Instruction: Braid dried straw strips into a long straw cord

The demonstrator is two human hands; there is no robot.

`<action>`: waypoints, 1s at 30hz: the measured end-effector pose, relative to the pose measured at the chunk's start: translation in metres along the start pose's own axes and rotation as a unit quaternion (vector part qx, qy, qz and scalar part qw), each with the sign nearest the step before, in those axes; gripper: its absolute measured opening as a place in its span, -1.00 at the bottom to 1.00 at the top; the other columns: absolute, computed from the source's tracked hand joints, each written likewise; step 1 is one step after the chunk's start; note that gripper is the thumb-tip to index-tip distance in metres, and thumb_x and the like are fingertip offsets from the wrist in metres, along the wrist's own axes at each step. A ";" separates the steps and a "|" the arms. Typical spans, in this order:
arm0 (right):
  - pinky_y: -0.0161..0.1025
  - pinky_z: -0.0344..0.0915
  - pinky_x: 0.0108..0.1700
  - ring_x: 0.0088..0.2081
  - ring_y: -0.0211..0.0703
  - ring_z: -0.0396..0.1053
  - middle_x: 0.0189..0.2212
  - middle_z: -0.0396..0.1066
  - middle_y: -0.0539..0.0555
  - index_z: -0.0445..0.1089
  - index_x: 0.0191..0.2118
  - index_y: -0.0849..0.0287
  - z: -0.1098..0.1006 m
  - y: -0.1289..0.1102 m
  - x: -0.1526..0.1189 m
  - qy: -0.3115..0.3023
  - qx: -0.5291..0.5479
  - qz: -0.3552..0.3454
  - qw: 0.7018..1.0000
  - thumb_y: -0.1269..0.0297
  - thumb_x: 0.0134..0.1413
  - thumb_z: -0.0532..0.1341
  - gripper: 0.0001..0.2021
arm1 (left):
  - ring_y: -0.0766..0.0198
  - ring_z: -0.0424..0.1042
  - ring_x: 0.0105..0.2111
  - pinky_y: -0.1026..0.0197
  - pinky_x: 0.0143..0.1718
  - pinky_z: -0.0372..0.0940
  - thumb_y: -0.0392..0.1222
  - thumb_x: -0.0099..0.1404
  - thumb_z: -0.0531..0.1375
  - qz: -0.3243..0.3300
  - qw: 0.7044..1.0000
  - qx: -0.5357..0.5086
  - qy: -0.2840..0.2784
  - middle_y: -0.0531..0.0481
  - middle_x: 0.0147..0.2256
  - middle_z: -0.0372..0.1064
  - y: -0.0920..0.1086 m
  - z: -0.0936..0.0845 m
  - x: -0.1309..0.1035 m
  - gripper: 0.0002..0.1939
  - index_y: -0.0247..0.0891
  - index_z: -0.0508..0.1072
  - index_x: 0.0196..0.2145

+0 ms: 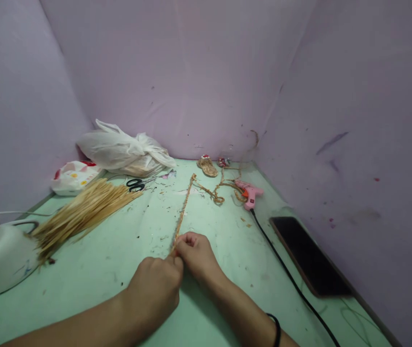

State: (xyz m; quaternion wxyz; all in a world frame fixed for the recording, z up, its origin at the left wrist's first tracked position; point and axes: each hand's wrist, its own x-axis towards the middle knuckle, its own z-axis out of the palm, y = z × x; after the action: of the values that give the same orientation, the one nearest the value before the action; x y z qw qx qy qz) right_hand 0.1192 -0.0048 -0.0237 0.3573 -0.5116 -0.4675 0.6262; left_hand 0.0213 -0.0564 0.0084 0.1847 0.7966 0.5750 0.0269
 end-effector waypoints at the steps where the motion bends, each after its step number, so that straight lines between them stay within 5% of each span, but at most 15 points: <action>1: -0.39 0.00 -0.58 -0.67 -0.40 0.08 -0.75 0.20 -0.09 0.22 -0.64 0.23 0.000 0.000 0.000 0.002 -0.001 0.000 1.000 0.33 -0.27 0.14 -0.89 | 0.15 0.37 -0.44 0.18 -0.38 0.19 -0.27 0.10 -0.01 0.007 1.000 -0.014 0.009 -0.22 -0.46 0.38 -0.003 -0.002 0.002 -0.75 -0.38 0.43 -0.36; 5: -0.40 -0.12 -0.63 -0.71 -0.45 -0.04 -0.79 0.09 -0.13 0.19 -0.64 0.23 -0.002 0.000 0.002 -0.009 0.000 -0.006 1.000 0.28 -0.25 0.16 -0.84 | 0.28 0.34 -0.52 0.26 -0.45 0.19 -0.14 0.14 0.00 -0.083 0.966 -0.215 0.117 -0.10 -0.48 0.38 -0.023 -0.026 0.016 -0.73 -0.33 0.42 -0.38; 8: -0.40 -0.14 -0.63 -0.72 -0.45 -0.06 -0.80 0.09 -0.13 0.17 -0.65 0.22 -0.002 0.000 0.002 -0.026 -0.005 -0.003 1.000 0.23 -0.22 0.16 -0.79 | 0.41 0.21 -0.72 0.35 -0.67 0.10 -0.18 0.07 0.06 -0.195 0.863 -0.465 -0.018 0.02 -0.59 0.32 -0.037 -0.034 0.029 -0.69 -0.37 0.34 -0.22; 11: -0.41 -0.07 -0.61 -0.68 -0.41 0.07 -0.74 0.21 -0.06 0.19 -0.63 0.23 -0.005 -0.001 0.003 -0.047 -0.017 -0.019 0.999 0.21 -0.19 0.16 -0.79 | 0.46 0.15 -0.76 0.38 -0.74 0.05 -0.19 0.00 0.11 -0.172 0.790 -0.574 -0.130 0.06 -0.67 0.23 -0.044 -0.028 0.037 -0.83 -0.39 0.35 -0.50; 17: -0.39 0.03 -0.52 -0.60 -0.37 0.14 -0.66 0.26 -0.03 0.24 -0.57 0.24 -0.016 -0.003 0.009 -0.129 -0.105 -0.062 0.984 0.25 -0.21 0.17 -0.84 | 0.45 -0.01 -0.82 0.35 -0.78 -0.11 -0.23 -0.08 0.08 -0.179 0.889 -0.408 -0.107 0.14 -0.81 0.03 -0.047 -0.020 0.046 -0.87 -0.31 0.28 -0.68; 21: -0.39 0.04 -0.53 -0.57 -0.34 0.14 -0.64 0.27 -0.02 0.27 -0.57 0.24 -0.019 -0.001 0.005 -0.077 -0.229 -0.115 0.963 0.32 -0.19 0.11 -0.90 | 0.50 -0.11 -0.73 0.35 -0.71 -0.19 -0.32 -0.19 0.07 -0.132 0.944 -0.304 -0.002 0.18 -0.80 -0.13 -0.048 -0.012 0.051 -0.88 -0.30 0.17 -0.78; 25: -0.39 0.02 -0.53 -0.58 -0.34 0.12 -0.64 0.28 -0.02 0.35 -0.53 0.24 -0.024 -0.010 0.001 -0.041 -0.328 -0.144 0.933 0.31 -0.15 0.09 -0.85 | 0.50 -0.10 -0.69 0.35 -0.67 -0.18 -0.31 -0.16 0.05 -0.078 0.911 -0.404 0.005 0.17 -0.77 -0.11 -0.051 -0.005 0.050 -0.88 -0.33 0.20 -0.77; 30: -0.40 -0.05 -0.60 -0.64 -0.38 0.05 -0.72 0.22 -0.04 0.39 -0.61 0.26 -0.051 -0.031 0.002 -0.103 -0.346 -0.035 0.932 0.31 -0.25 0.16 -0.87 | 0.51 -0.10 -0.71 0.37 -0.67 -0.18 -0.30 -0.17 0.10 -0.114 0.854 -0.507 -0.023 0.18 -0.79 -0.05 -0.049 -0.012 0.046 -0.92 -0.36 0.32 -0.72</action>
State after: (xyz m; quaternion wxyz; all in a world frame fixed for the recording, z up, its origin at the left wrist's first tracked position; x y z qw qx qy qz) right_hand 0.1675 0.0178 0.0030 0.1295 -0.5192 -0.7071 0.4622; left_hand -0.0101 0.0028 -0.0045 0.5780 0.5217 0.5639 0.2752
